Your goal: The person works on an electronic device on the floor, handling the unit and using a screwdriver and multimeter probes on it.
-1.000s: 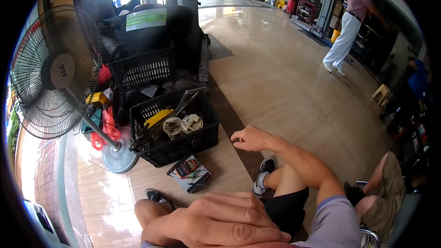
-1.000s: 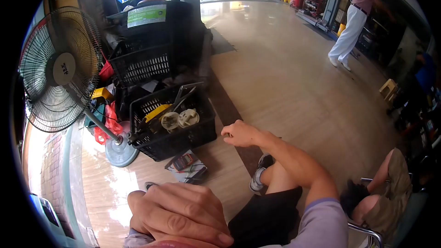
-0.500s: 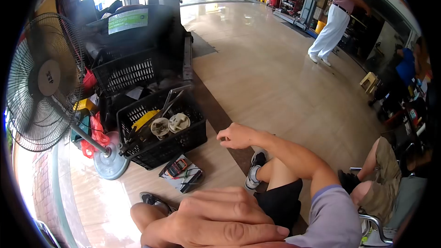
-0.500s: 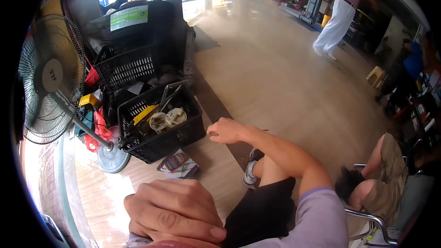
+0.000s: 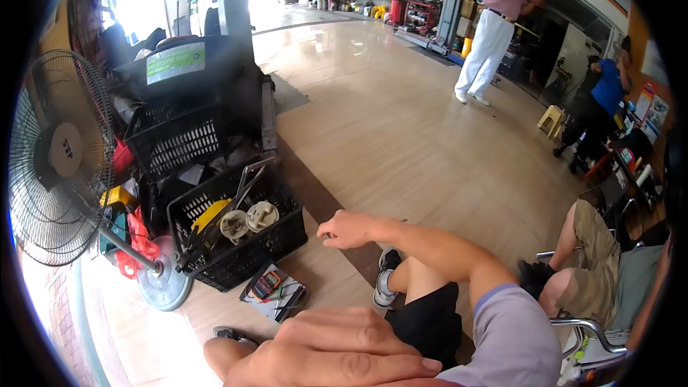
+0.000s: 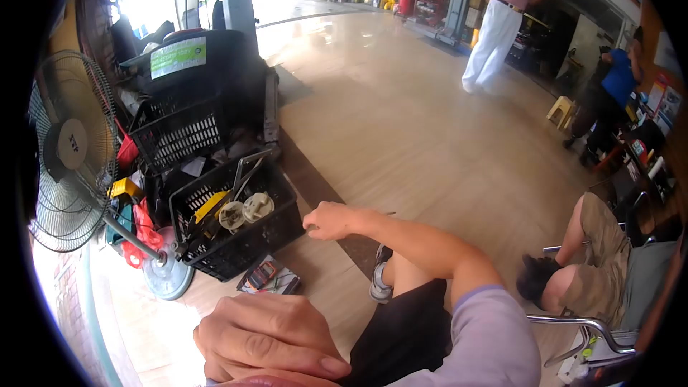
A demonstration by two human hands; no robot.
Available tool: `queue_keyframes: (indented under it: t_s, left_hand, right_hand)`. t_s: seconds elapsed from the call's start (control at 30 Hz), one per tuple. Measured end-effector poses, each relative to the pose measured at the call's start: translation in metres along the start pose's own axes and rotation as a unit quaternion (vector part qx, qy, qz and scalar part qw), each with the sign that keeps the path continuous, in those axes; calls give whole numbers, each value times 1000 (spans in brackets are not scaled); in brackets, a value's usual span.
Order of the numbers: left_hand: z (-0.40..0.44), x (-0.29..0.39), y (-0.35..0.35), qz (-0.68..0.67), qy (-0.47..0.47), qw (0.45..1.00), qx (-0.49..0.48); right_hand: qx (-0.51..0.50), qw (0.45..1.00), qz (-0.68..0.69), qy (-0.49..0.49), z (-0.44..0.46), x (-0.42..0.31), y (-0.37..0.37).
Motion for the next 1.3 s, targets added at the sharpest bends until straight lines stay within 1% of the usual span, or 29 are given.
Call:
queue_keyframes:
  t_s: [0.07, 0.1, 0.17, 0.27, 0.33, 0.43, 0.47, 0.57, 0.67, 0.77, 0.9, 0.97, 1.07, 1.23, 1.3]
  left_hand:
    - [1, 4, 0, 26, 1, 1000, -8]
    - [2, 6, 0, 34, -3, 999, -10]
    - [4, 11, 0, 27, -11, 1000, -6]
    - [3, 11, 4, -2, 6, 1000, 23]
    - [9, 17, 10, -43, 10, 997, 60]
    - [12, 22, 12, -67, 28, 994, 83]
    - [12, 23, 10, -61, 39, 995, 75]
    - [16, 25, 5, -35, 79, 995, 41]
    - [20, 29, 5, -23, 107, 993, 32]
    - [24, 34, 4, -23, 112, 993, 36]
    - [21, 33, 5, 8, 133, 990, 38]
    - [20, 37, 3, 29, 129, 991, 25]
    - [21, 39, 2, 34, 121, 992, 12]
    - [20, 38, 0, 51, 114, 992, -6]
    - [21, 39, -2, 57, 78, 995, -18]
  right_hand:
    - [-3, 1000, -10, -2, -1, -3, 0]
    - [14, 1000, -15, -21, -1, -3, 2]
    - [45, 997, -27, -62, 1, 5, 7]
    - [55, 995, -33, -76, 0, 7, 7]
    - [44, 997, -35, -56, -2, 3, 5]
    - [48, 996, -53, -45, -1, 0, 7]
    - [51, 996, -62, -45, 0, 0, 9]
    - [-3, 998, -63, 8, 2, -5, 12]
    - [-8, 997, -72, 11, 0, -14, 13]
    - [57, 992, -102, -57, 3, -2, 23]
    - [65, 991, -100, -65, 5, 5, 27]
    - [69, 990, -103, -68, 6, 8, 29]
    - [23, 996, -79, -14, 3, -3, 21]
    - [33, 995, -90, -21, 3, 0, 22]
    - [41, 994, -96, -34, 2, -2, 21]
Point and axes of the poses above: each hand's wrist, its own z-axis towards the middle knuckle, its own y-axis out of the palm, x = y × z, the point moved 3 cm from there along z, towards the middle knuckle, and after that the axes turned 3 degrees about -y, right-handed, at the moved point
